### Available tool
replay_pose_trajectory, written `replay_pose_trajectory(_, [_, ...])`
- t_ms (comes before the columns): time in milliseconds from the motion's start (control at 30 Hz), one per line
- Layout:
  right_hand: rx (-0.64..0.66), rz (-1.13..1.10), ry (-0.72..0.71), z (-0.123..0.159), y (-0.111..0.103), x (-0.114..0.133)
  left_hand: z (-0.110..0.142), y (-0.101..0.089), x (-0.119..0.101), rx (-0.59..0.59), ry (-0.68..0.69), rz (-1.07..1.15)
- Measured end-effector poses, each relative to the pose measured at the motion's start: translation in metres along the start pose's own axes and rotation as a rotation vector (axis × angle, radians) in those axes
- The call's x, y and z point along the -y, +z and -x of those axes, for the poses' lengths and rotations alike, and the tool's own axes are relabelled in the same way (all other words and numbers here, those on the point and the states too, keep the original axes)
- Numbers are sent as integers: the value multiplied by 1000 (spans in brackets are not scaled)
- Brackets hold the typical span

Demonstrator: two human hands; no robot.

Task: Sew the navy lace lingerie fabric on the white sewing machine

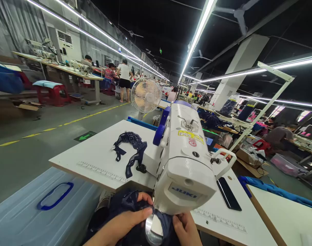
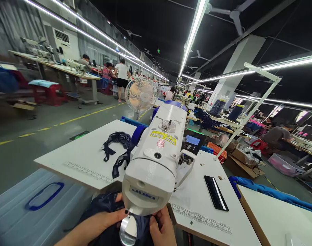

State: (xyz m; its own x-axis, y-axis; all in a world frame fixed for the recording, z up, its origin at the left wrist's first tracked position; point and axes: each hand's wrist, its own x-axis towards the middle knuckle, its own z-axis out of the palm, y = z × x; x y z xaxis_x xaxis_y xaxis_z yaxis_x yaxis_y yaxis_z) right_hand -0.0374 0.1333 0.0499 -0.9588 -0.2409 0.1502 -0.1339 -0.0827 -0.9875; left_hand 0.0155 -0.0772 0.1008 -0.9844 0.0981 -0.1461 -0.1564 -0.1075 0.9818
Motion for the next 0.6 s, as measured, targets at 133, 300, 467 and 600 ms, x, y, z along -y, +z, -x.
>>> replay_pose_trajectory(133, [14,3,10,0,0,2,7,-5,4,32,23,70])
replay_pose_trajectory(300, [53,28,-1,1,2,12,13,-15,11,28,10,127])
replay_pose_trajectory(467, [35,38,0,2,6,13,22,-18,10,110,80,85])
replay_pose_trajectory(600, [-19,49,20,2,5,7,29,-17,6,162,99,-5])
